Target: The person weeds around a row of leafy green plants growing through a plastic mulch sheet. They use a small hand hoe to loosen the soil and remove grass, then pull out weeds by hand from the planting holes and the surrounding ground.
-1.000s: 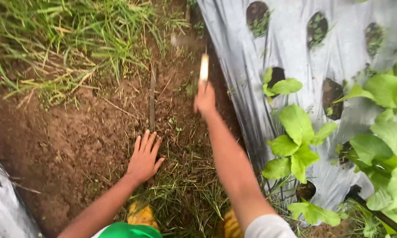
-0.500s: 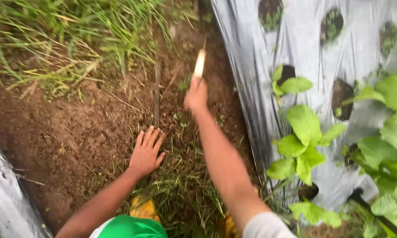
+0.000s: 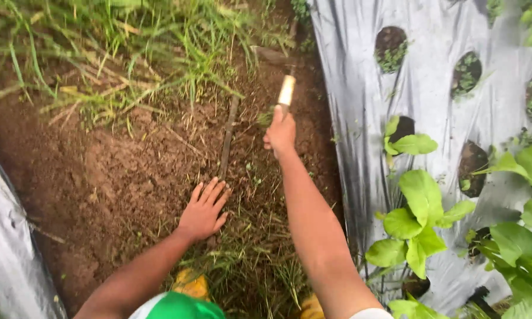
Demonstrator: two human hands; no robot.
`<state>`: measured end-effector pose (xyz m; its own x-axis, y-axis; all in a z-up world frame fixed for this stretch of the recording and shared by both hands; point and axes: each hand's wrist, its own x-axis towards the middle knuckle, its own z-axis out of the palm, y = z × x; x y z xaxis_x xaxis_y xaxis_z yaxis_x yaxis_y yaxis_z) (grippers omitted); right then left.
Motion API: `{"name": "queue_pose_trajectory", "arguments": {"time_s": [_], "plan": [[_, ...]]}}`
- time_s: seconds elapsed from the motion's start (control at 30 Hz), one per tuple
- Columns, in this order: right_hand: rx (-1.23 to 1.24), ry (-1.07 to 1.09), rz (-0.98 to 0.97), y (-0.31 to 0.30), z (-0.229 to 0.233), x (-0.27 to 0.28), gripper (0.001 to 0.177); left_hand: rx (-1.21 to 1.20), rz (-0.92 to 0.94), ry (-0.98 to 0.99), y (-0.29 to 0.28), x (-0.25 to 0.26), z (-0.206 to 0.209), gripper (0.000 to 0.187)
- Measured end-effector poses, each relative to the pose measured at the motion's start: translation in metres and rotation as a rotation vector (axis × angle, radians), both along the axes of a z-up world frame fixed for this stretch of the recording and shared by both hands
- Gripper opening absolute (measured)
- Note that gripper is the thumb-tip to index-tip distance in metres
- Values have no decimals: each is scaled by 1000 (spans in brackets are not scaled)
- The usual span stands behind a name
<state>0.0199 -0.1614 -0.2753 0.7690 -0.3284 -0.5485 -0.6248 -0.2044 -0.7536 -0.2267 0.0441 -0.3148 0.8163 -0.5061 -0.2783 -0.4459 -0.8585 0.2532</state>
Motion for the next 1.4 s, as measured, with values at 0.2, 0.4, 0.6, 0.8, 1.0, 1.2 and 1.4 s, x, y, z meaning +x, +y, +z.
{"name": "queue_pose_trajectory", "arguments": {"time_s": [0.2,0.4,0.6,0.8,1.0,1.2,1.4], "plan": [[-25,290,162,7,66,-87,33,1,-29,34,0,-3,-20,76],[4,169,-54,17,98,-8,44,90,-49,209,-2,9,-1,76],[45,351,94,40,91,-63,42,-261,76,-440,-3,-2,-20,72],[94,88,-653,46,60,-66,29,75,-52,-13,0,-1,-19,77],[-219,-97,-630,41,-2,-17,31,-52,-7,-167,2,-12,-41,79],[-174,-134,-486,31,12,29,35,-270,47,-401,1,-2,-34,77],[-320,-152,-196,27,13,-39,35,216,-93,255,-3,17,27,66]]}}
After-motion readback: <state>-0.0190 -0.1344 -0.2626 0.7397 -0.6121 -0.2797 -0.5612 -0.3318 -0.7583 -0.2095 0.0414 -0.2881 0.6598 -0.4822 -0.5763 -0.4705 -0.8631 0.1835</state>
